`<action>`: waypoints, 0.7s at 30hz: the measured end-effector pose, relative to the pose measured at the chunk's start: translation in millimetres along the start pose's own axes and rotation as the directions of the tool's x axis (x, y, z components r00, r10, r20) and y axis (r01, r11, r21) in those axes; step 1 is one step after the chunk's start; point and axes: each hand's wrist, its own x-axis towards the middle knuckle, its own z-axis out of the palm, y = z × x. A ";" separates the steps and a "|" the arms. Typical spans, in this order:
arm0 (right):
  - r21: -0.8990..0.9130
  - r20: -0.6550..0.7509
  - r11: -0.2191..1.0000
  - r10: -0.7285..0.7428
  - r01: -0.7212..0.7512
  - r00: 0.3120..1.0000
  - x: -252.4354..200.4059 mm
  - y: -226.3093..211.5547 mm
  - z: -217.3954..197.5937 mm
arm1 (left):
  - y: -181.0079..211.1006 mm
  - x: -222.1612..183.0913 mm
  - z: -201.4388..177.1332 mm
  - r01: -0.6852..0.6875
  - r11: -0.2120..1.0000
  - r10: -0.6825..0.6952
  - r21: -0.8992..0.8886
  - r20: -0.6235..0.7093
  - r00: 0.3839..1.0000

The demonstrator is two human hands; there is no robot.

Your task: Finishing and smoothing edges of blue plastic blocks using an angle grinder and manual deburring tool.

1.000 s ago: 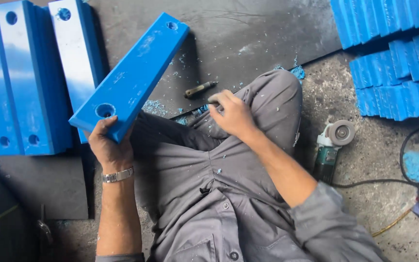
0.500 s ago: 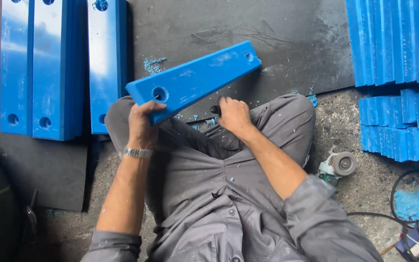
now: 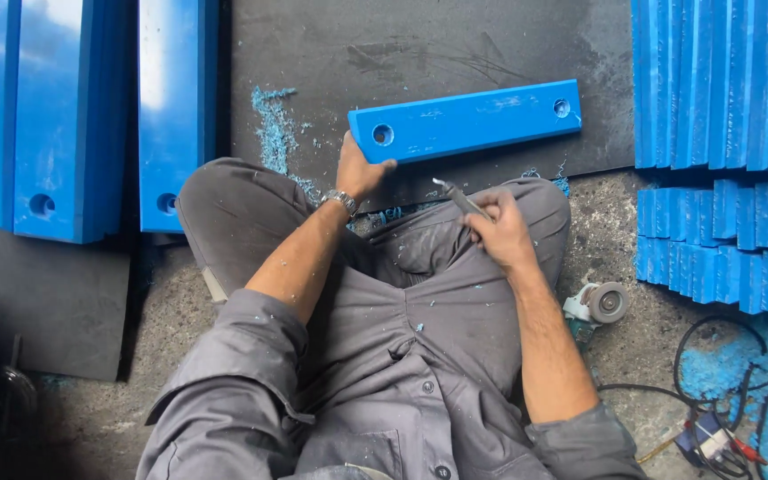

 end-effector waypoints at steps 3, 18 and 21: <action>-0.350 0.018 0.910 -0.231 0.222 0.973 23.3 -27.8 12.1 | -7.6 -5.0 -0.7 0.120 0.926 -0.146 0.359 0.045 0.988; -0.783 0.500 0.155 -0.421 0.603 0.757 141.3 -90.3 99.3 | 30.2 -12.6 -21.5 0.019 0.731 -0.003 0.682 -0.025 1.000; -0.774 0.571 0.002 -0.430 0.633 0.699 154.5 -95.9 109.2 | 33.4 -12.3 -21.6 0.047 0.721 -0.028 0.691 -0.039 0.999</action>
